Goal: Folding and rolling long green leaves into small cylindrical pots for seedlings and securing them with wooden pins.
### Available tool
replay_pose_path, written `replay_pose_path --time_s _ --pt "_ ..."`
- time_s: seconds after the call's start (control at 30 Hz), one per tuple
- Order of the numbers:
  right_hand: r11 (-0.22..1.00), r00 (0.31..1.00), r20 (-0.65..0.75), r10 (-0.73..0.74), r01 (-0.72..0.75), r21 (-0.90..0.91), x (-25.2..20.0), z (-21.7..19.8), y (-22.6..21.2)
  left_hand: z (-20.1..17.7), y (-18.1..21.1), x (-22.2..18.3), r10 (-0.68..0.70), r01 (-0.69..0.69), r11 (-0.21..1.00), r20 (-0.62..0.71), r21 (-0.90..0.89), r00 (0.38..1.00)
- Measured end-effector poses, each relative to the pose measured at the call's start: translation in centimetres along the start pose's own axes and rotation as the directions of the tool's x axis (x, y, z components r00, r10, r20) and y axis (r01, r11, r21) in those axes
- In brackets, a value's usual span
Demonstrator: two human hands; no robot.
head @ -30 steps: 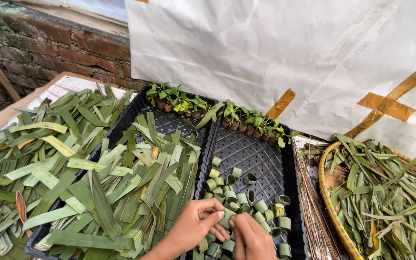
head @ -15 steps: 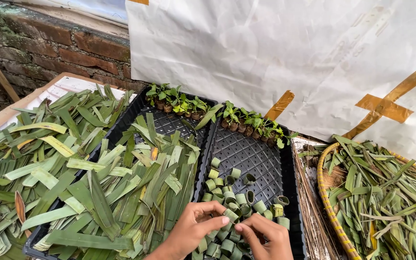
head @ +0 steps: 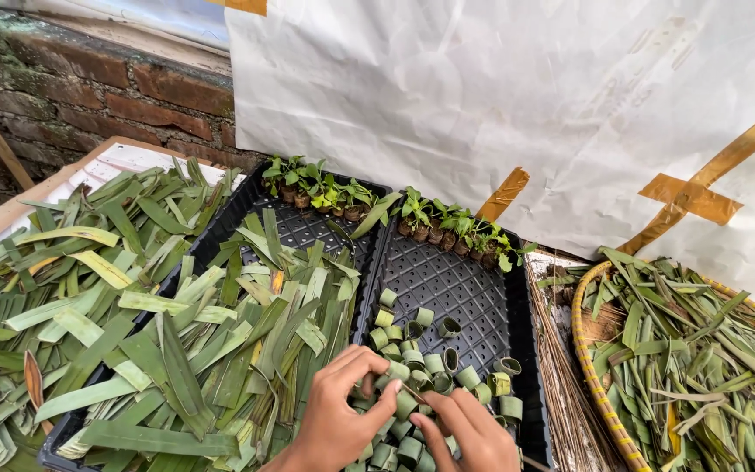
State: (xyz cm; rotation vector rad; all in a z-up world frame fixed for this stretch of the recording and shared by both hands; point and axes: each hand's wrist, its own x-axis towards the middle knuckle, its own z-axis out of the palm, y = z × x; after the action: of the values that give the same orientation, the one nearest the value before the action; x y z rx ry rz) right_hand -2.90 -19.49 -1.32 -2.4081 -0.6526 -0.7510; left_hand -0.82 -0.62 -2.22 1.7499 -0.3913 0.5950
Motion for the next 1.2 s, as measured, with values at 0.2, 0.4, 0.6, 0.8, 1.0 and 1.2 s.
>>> replay_pose_path --time_s 0.2,0.4,0.6,0.8,1.0,1.2 --pt "0.925 0.972 -0.170 -0.162 0.090 -0.369 1.8 -1.4 -2.8 -1.3 0.0 1.0 0.385 -0.437 0.814 0.208 0.383 0.899" --pt "0.888 0.997 0.019 0.070 -0.054 -0.456 -0.5 -1.8 5.9 -1.1 -0.3 1.0 -0.349 0.361 0.932 0.188 -0.032 0.918" --pt "0.760 0.964 0.092 0.249 -0.135 -0.635 -0.2 -3.5 9.3 -1.2 0.9 1.6 -0.523 0.552 0.833 0.285 -0.030 0.804" --pt "0.786 0.897 0.236 0.374 -0.172 -0.593 0.1 -2.6 9.9 -1.0 0.8 1.5 -0.551 0.579 0.815 0.350 0.032 0.757" --pt "0.994 0.854 0.509 0.106 -0.097 -0.043 2.1 -2.7 4.0 -0.6 1.3 1.3 -0.534 0.612 0.790 0.454 -0.031 0.713" --pt "0.991 0.841 0.540 0.023 -0.092 0.102 2.4 -1.7 2.1 -0.7 1.7 1.4 -0.518 0.633 0.774 0.545 -0.030 0.659"
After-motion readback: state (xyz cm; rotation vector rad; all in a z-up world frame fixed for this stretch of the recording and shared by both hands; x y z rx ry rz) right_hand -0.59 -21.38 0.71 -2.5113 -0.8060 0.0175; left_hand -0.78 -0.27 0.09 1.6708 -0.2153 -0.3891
